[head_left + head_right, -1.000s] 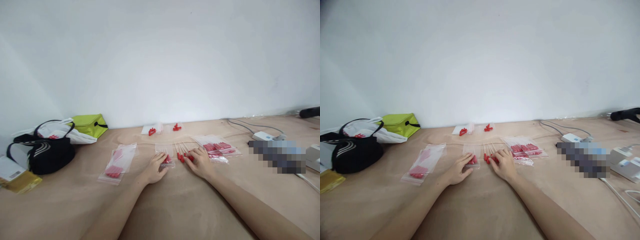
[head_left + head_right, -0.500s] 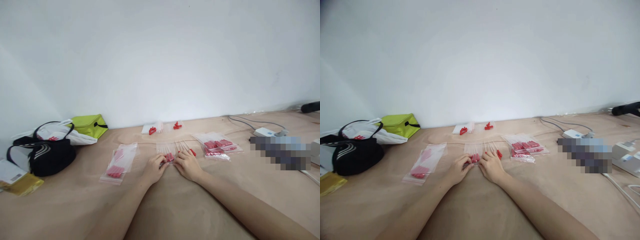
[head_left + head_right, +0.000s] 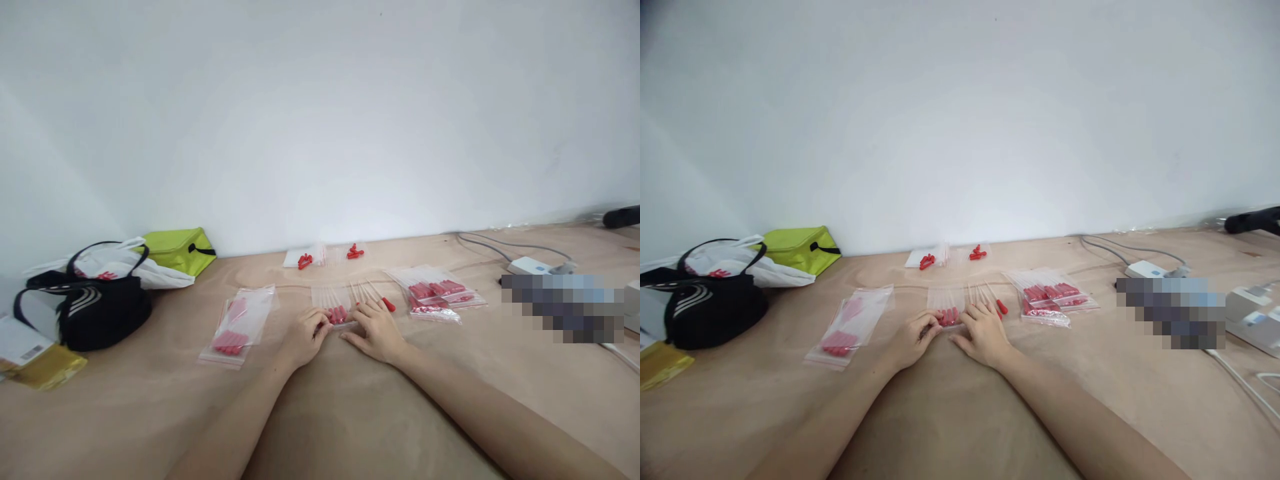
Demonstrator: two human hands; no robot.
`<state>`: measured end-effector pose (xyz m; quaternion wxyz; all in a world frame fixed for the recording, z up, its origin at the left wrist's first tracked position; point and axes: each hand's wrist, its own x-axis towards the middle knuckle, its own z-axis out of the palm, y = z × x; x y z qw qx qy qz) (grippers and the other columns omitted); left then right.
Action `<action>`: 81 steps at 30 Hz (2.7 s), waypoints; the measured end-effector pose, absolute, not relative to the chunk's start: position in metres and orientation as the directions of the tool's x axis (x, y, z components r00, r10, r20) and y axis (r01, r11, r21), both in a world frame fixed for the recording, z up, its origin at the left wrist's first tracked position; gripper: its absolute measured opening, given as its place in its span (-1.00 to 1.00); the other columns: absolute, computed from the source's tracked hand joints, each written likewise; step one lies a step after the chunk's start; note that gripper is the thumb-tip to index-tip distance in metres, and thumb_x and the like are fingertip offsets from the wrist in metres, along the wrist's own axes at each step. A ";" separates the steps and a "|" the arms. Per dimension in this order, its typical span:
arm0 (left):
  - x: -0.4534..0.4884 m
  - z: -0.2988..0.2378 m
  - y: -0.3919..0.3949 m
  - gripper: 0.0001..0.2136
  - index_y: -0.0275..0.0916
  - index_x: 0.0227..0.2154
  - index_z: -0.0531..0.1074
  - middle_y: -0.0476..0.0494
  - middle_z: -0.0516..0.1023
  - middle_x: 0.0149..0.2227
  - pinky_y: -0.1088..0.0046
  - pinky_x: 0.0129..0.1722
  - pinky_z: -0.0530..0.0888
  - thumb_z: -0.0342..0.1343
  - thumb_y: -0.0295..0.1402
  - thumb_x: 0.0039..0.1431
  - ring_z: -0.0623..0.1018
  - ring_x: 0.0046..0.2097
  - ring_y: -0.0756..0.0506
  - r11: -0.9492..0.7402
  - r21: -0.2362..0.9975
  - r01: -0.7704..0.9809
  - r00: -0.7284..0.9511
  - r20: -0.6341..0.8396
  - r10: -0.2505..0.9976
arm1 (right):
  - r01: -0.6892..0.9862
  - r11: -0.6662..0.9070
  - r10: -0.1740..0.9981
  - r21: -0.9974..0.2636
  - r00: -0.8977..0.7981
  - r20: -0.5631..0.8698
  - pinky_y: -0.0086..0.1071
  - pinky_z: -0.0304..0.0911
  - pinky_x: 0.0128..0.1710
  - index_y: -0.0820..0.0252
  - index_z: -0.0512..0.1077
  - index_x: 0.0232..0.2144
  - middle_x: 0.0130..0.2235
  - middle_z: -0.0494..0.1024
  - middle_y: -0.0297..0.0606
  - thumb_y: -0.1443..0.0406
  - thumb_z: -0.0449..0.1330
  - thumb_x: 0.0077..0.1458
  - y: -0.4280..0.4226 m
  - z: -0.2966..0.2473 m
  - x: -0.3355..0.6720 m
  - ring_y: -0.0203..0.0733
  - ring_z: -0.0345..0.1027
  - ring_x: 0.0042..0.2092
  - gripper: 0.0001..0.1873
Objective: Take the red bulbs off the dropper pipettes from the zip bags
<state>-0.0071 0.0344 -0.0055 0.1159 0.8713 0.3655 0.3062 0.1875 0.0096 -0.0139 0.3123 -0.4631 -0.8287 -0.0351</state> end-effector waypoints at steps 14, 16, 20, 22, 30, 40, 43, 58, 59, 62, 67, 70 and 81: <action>-0.002 -0.003 0.029 -0.90 -0.22 -0.40 0.42 -0.11 0.50 -0.27 0.35 -0.15 0.37 0.01 -0.40 0.10 0.47 -0.20 -0.08 -0.737 0.415 0.534 0.572 0.464 0.676 | 0.758 0.624 0.696 -0.189 -0.429 0.576 -0.31 -0.11 -0.29 0.18 0.37 -0.48 -0.45 0.41 -0.30 0.33 0.02 0.10 0.017 -0.014 0.183 -0.23 0.14 -0.32 -0.83; -0.001 -0.004 0.031 -0.87 -0.22 -0.45 0.45 -0.11 0.51 -0.27 0.35 -0.14 0.38 0.00 -0.41 0.10 0.47 -0.20 -0.07 -0.708 0.476 0.521 0.540 0.458 0.706 | 0.744 0.634 0.691 -0.210 -0.423 0.587 -0.32 -0.11 -0.29 0.18 0.38 -0.45 -0.43 0.42 -0.30 0.32 0.03 0.10 0.017 -0.015 0.184 -0.23 0.14 -0.31 -0.84; -0.001 -0.005 0.033 -0.89 -0.23 -0.54 0.47 -0.13 0.50 -0.28 0.34 -0.14 0.39 0.07 -0.44 0.02 0.48 -0.18 -0.09 -0.608 0.596 0.524 0.446 0.417 0.792 | 0.701 0.674 0.657 -0.235 -0.423 0.624 -0.32 -0.09 -0.26 0.14 0.40 -0.38 -0.35 0.45 -0.30 0.28 0.09 0.07 0.016 -0.016 0.185 -0.23 0.16 -0.27 -0.90; 0.000 -0.006 0.033 -0.92 -0.23 -0.56 0.47 -0.14 0.50 -0.27 0.34 -0.15 0.40 0.11 -0.45 -0.02 0.47 -0.18 -0.10 -0.564 0.642 0.520 0.411 0.391 0.824 | 0.690 0.688 0.635 -0.222 -0.425 0.645 -0.31 -0.10 -0.25 0.12 0.41 -0.39 -0.34 0.45 -0.31 0.27 0.11 0.05 0.016 -0.017 0.185 -0.24 0.16 -0.27 -0.91; -0.002 -0.010 0.035 -0.97 -0.24 -0.59 0.48 -0.14 0.52 -0.26 0.37 -0.20 0.41 0.18 -0.44 -0.12 0.49 -0.20 -0.10 -0.415 0.797 0.440 0.322 0.291 0.901 | 0.668 0.719 0.585 -0.190 -0.435 0.684 -0.31 -0.11 -0.27 0.03 0.48 -0.41 -0.38 0.42 -0.33 0.26 0.15 0.02 0.016 -0.017 0.185 -0.27 0.16 -0.29 -0.91; -0.002 -0.007 0.034 -0.90 -0.26 -0.59 0.47 -0.15 0.53 -0.26 0.33 -0.16 0.41 0.15 -0.37 -0.06 0.51 -0.21 -0.10 -0.398 0.818 0.416 0.306 0.286 0.908 | 0.659 0.736 0.556 -0.153 -0.461 0.691 -0.29 -0.12 -0.27 -0.08 0.48 -0.33 -0.37 0.47 -0.35 0.31 0.08 0.09 0.023 -0.018 0.182 -0.27 0.16 -0.29 -0.80; -0.001 -0.006 0.034 -0.87 -0.27 -0.58 0.47 -0.15 0.53 -0.27 0.33 -0.15 0.41 0.10 -0.36 -0.01 0.51 -0.21 -0.09 -0.404 0.813 0.420 0.310 0.289 0.906 | 0.648 0.743 0.564 -0.164 -0.476 0.675 -0.30 -0.11 -0.28 0.01 0.49 -0.38 -0.37 0.47 -0.33 0.33 0.07 0.09 0.024 -0.019 0.181 -0.27 0.16 -0.29 -0.81; 0.004 -0.006 0.025 -0.87 -0.25 -0.54 0.34 -0.14 0.50 -0.29 0.35 -0.16 0.40 -0.03 -0.44 0.08 0.48 -0.18 -0.07 -0.550 0.722 0.420 0.392 0.401 0.828 | 0.529 0.792 0.568 -0.303 -0.459 0.683 -0.45 0.16 -0.35 0.20 0.41 -0.43 -0.30 0.38 -0.20 0.39 -0.04 0.11 0.021 -0.017 0.173 -0.31 0.24 -0.31 -0.77; 0.004 -0.007 0.025 -0.87 -0.25 -0.54 0.33 -0.14 0.50 -0.30 0.35 -0.16 0.40 -0.03 -0.44 0.08 0.48 -0.17 -0.07 -0.546 0.723 0.423 0.388 0.401 0.830 | 0.541 0.783 0.581 -0.308 -0.457 0.673 -0.46 0.17 -0.37 0.20 0.41 -0.43 -0.28 0.36 -0.20 0.39 -0.04 0.11 0.020 -0.017 0.172 -0.32 0.24 -0.33 -0.77; 0.005 -0.010 0.024 -0.88 -0.25 -0.53 0.32 -0.15 0.50 -0.30 0.34 -0.16 0.40 -0.04 -0.43 0.09 0.48 -0.16 -0.08 -0.542 0.724 0.426 0.373 0.406 0.835 | 0.567 0.764 0.604 -0.309 -0.458 0.652 -0.47 0.16 -0.41 0.20 0.41 -0.44 -0.27 0.33 -0.21 0.39 -0.02 0.10 0.020 -0.016 0.173 -0.35 0.23 -0.38 -0.79; 0.006 -0.014 0.023 -0.88 -0.24 -0.52 0.33 -0.13 0.51 -0.32 0.34 -0.17 0.41 -0.05 -0.42 0.08 0.48 -0.16 -0.09 -0.521 0.729 0.445 0.342 0.399 0.851 | 0.570 0.748 0.637 -0.340 -0.470 0.612 -0.48 0.19 -0.39 0.20 0.40 -0.44 -0.27 0.30 -0.22 0.39 0.00 0.08 0.020 -0.016 0.174 -0.34 0.25 -0.34 -0.82; 0.005 -0.016 0.025 -0.87 -0.24 -0.53 0.32 -0.13 0.52 -0.32 0.36 -0.21 0.43 -0.05 -0.39 0.09 0.50 -0.19 -0.09 -0.475 0.759 0.446 0.299 0.374 0.878 | 0.534 0.763 0.634 -0.363 -0.513 0.578 -0.49 0.21 -0.34 0.20 0.40 -0.45 -0.23 0.29 -0.22 0.42 0.01 0.06 0.018 -0.018 0.173 -0.35 0.26 -0.30 -0.82; -0.011 -0.008 0.031 -0.79 -0.24 -0.26 0.35 -0.17 0.43 -0.06 0.29 0.02 0.29 -0.10 -0.27 0.14 0.37 0.03 -0.12 -0.448 0.815 0.367 0.340 0.331 0.880 | 0.397 0.734 0.671 -0.551 -0.547 0.500 -0.45 0.27 -0.31 0.23 0.33 -0.57 -0.09 0.31 -0.15 0.33 0.13 -0.01 0.007 -0.010 0.180 -0.29 0.33 -0.20 -0.86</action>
